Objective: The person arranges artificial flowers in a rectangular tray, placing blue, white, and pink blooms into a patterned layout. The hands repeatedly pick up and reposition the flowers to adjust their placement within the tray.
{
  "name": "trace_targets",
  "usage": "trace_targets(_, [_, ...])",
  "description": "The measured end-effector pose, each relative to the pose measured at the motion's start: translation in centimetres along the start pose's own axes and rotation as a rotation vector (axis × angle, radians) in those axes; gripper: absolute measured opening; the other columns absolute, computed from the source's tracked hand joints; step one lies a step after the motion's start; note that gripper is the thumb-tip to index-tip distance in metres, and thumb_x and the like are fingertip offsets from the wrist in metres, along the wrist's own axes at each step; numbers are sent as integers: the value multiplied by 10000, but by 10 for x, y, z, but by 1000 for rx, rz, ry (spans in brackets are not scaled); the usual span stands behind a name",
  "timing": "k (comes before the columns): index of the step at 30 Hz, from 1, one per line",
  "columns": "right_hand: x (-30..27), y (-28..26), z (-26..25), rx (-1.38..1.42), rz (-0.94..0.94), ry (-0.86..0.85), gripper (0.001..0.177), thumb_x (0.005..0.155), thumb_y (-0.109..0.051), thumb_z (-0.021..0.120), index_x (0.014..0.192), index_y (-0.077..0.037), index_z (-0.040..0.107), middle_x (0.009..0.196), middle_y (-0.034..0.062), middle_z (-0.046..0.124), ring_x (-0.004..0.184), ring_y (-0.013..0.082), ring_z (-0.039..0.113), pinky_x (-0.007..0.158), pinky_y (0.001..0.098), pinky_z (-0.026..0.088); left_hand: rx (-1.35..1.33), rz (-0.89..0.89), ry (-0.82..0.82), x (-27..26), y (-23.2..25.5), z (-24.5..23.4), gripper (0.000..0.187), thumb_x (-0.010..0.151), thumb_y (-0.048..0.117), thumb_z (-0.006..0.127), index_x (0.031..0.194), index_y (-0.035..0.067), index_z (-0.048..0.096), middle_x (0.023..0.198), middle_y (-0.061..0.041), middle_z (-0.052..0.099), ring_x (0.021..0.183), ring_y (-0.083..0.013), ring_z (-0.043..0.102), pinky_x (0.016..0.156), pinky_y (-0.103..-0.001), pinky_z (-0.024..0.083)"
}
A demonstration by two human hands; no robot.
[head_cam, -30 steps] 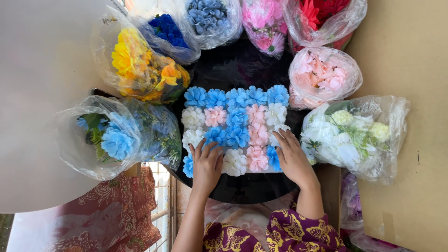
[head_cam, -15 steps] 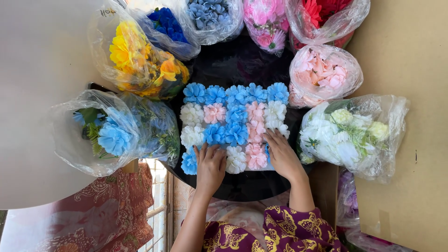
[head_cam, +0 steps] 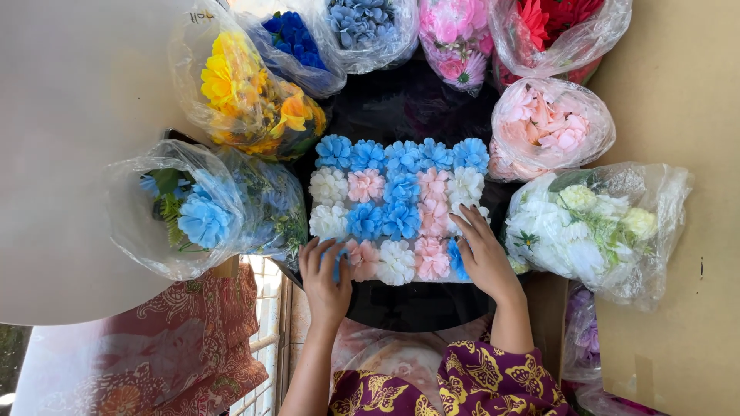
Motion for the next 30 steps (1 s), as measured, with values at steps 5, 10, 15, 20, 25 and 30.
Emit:
trace_targets(5, [-10,-14,-20,16,-27,81,451,1005,-16,500,1446,-92,561,1514,183,490,1449,424,372,1162,552,335,-7,-120,53,-13,-19,1,320,892,87,680,1207,141,684,1185,-83,624,1133,-343,604,1017,-509,470])
trace_targets(10, [-20,-16,-37,22,-71,212,387,1049,-53,477,1416,-85,596,1445,158,566,1412,392,448,1131,541,387,-30,-308,-25,-25,-27,7,418,876,72,713,1282,129,632,1229,-141,579,1108,-416,604,882,-535,520])
trace_targets(15, [-27,-14,-40,16,-103,294,358,1061,-56,487,1394,-78,618,1404,135,603,1387,357,494,1108,502,425,-124,-475,-110,-37,-40,15,439,893,29,706,1314,97,598,1121,-202,632,1048,-453,612,808,-525,521])
trace_targets(20, [-28,-24,-34,18,-97,252,365,1056,-41,474,1390,-72,617,1367,158,619,1348,394,514,1080,543,437,-104,-556,-237,-25,-48,6,331,930,141,716,1246,65,656,1115,-234,678,1046,-471,664,803,-531,577])
trace_targets(25, [-27,-30,-19,24,-166,204,381,1020,-11,511,1375,-77,634,1331,153,642,1306,386,553,1054,527,465,-122,-569,-369,-11,-57,-8,288,953,107,681,1223,9,686,1097,-260,705,1028,-488,687,771,-524,607])
trace_targets(30, [-26,-38,-3,32,-243,145,394,966,18,549,1333,-79,654,1279,157,669,1260,403,585,1031,529,481,-81,-576,-453,-11,-67,-7,226,957,91,676,1160,-7,695,1065,-233,689,970,-471,696,746,-511,630])
Point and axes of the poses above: each hand's wrist, its own x-axis towards the middle knuckle, its own z-axis out of the palm, y = z × x, the point moved 1 cm from there along x, towards the middle knuckle
